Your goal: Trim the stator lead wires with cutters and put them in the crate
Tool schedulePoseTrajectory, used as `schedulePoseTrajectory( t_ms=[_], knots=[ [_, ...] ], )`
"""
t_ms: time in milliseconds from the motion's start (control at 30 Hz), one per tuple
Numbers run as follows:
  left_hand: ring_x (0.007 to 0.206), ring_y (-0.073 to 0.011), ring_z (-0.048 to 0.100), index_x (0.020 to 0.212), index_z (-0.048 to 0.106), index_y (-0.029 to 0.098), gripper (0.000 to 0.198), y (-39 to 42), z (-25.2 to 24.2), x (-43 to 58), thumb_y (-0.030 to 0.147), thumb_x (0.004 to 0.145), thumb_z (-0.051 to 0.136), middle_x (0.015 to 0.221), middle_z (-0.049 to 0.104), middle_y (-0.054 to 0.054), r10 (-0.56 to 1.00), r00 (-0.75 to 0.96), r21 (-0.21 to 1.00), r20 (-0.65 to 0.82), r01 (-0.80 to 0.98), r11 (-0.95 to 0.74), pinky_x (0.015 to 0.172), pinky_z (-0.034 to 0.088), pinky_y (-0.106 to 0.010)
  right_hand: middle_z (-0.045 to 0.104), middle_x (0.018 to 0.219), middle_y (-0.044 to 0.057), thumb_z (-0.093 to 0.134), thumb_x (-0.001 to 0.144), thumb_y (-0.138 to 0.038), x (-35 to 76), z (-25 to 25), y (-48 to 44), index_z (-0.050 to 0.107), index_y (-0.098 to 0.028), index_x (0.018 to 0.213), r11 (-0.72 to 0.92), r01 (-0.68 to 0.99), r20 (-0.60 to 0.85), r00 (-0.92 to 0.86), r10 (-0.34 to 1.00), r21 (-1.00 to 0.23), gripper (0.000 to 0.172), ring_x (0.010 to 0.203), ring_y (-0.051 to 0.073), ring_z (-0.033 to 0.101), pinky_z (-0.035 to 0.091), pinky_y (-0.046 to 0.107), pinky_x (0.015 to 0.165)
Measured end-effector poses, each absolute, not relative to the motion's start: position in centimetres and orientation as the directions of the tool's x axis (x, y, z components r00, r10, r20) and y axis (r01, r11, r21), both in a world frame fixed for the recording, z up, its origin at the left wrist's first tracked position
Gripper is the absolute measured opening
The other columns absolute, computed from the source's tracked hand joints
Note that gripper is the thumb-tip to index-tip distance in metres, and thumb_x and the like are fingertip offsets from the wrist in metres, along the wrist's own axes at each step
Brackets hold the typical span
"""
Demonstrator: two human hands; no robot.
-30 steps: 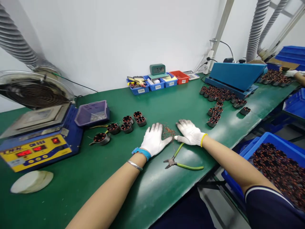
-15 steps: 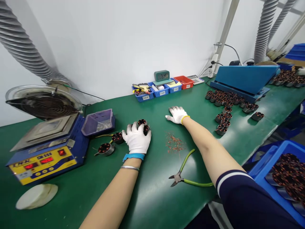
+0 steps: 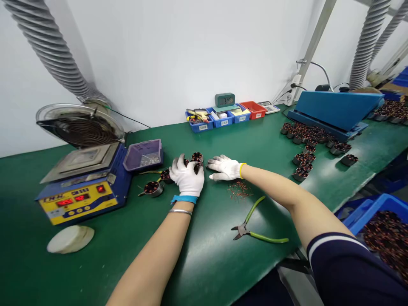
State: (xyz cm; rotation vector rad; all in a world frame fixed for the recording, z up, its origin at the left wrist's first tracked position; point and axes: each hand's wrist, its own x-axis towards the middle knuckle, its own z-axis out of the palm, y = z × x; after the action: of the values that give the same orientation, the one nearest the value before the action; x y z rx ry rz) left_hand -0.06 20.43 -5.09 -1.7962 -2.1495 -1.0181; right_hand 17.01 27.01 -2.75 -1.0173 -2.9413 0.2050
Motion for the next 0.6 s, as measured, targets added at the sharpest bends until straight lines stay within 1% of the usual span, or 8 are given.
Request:
schedulePoseTrajectory(
  t_ms=[100, 167, 267, 333, 400, 467, 533, 600],
  knots=[
    [0.137, -0.0352, 0.036, 0.098, 0.066, 0.019, 0.025, 17.6, -4.5, 0.1, 0.035, 0.08, 0.061, 0.15, 0.039, -0.016, 0.78, -0.252, 0.454, 0.573, 0.89, -0.046, 0.108, 0.03, -0.054, 0.034, 0.153, 0.018, 0.035, 0.093, -0.059, 18.8, 0.1, 21.6, 0.026, -0.009, 0.15, 0.705, 0.687, 0.008, -0.715, 0.699, -0.177, 0.076, 0.136, 0.03, 0.041, 0.037, 0.044, 0.107],
    [0.131, -0.0314, 0.046, 0.097, 0.065, 0.019, 0.022, 14.3, -4.4, -0.4, 0.034, 0.082, 0.06, 0.145, 0.045, -0.017, 0.763, -0.174, 0.438, 0.622, 0.886, -0.155, 0.106, 0.035, -0.049, 0.03, 0.156, 0.015, 0.033, 0.094, -0.057, 20.1, 1.6, 16.6, 0.021, -0.015, 0.152, 0.683, 0.701, 0.045, -0.69, 0.722, -0.206, 0.072, 0.136, 0.028, 0.042, 0.041, 0.044, 0.104],
    [0.114, -0.0272, 0.059, 0.093, 0.064, 0.02, 0.015, 7.7, -4.4, -1.9, 0.031, 0.083, 0.06, 0.121, 0.065, -0.011, 0.788, -0.019, 0.347, 0.615, 0.904, -0.249, 0.108, 0.034, -0.049, 0.045, 0.146, 0.016, 0.048, 0.089, -0.053, 22.2, 2.3, 8.8, 0.043, -0.011, 0.141, 0.827, 0.513, 0.109, -0.831, 0.546, -0.232, 0.066, 0.135, 0.027, 0.041, 0.036, 0.042, 0.111],
    [0.107, -0.0258, 0.062, 0.089, 0.064, 0.022, 0.01, 3.5, -4.1, -2.8, 0.03, 0.083, 0.061, 0.105, 0.071, -0.006, 0.835, 0.07, 0.3, 0.546, 0.914, -0.273, 0.111, 0.03, -0.052, 0.047, 0.144, 0.016, 0.055, 0.086, -0.045, 23.6, 1.5, 4.9, 0.053, -0.014, 0.133, 0.82, 0.551, 0.062, -0.823, 0.565, -0.156, 0.056, 0.131, 0.033, 0.044, 0.039, 0.049, 0.108],
    [0.101, -0.0263, 0.064, 0.085, 0.064, 0.022, 0.012, 0.4, -3.3, -3.5, 0.033, 0.081, 0.063, 0.099, 0.071, -0.006, 0.876, 0.117, 0.272, 0.467, 0.924, -0.268, 0.109, 0.032, -0.052, 0.051, 0.141, 0.015, 0.052, 0.089, -0.033, 25.1, 0.0, 2.6, 0.054, -0.017, 0.133, 0.739, 0.669, 0.006, -0.741, 0.672, -0.08, 0.047, 0.12, 0.032, 0.054, 0.05, 0.048, 0.095],
    [0.099, -0.0292, 0.064, 0.091, 0.066, 0.02, 0.029, -1.1, -2.2, -4.1, 0.044, 0.074, 0.069, 0.1, 0.07, -0.009, 0.916, 0.1, 0.303, 0.389, 0.925, -0.229, 0.103, 0.04, -0.051, 0.057, 0.134, 0.013, 0.046, 0.092, -0.028, 26.4, -1.5, 1.8, 0.056, -0.019, 0.132, 0.624, 0.781, -0.01, -0.624, 0.781, -0.025, 0.042, 0.109, 0.029, 0.061, 0.055, 0.044, 0.084],
    [0.107, -0.0338, 0.06, 0.113, 0.062, 0.016, 0.07, -1.2, -0.7, -5.1, 0.057, 0.059, 0.076, 0.117, 0.064, -0.015, 0.954, 0.018, 0.406, 0.301, 0.902, -0.145, 0.098, 0.045, -0.05, 0.062, 0.128, 0.012, 0.044, 0.093, -0.029, 27.5, -2.4, 2.0, 0.06, -0.018, 0.127, 0.524, 0.852, 0.011, -0.524, 0.852, 0.0, 0.039, 0.105, 0.029, 0.063, 0.056, 0.044, 0.082],
    [0.114, -0.0354, 0.057, 0.138, 0.045, 0.014, 0.108, -0.8, 0.6, -6.6, 0.061, 0.047, 0.079, 0.135, 0.052, -0.018, 0.987, -0.047, 0.555, 0.153, 0.831, -0.046, 0.098, 0.047, -0.049, 0.065, 0.123, 0.013, 0.045, 0.093, -0.031, 28.2, -2.5, 2.4, 0.063, -0.018, 0.122, 0.433, 0.901, 0.039, -0.434, 0.9, 0.026, 0.036, 0.101, 0.031, 0.065, 0.057, 0.046, 0.079]
  ],
)
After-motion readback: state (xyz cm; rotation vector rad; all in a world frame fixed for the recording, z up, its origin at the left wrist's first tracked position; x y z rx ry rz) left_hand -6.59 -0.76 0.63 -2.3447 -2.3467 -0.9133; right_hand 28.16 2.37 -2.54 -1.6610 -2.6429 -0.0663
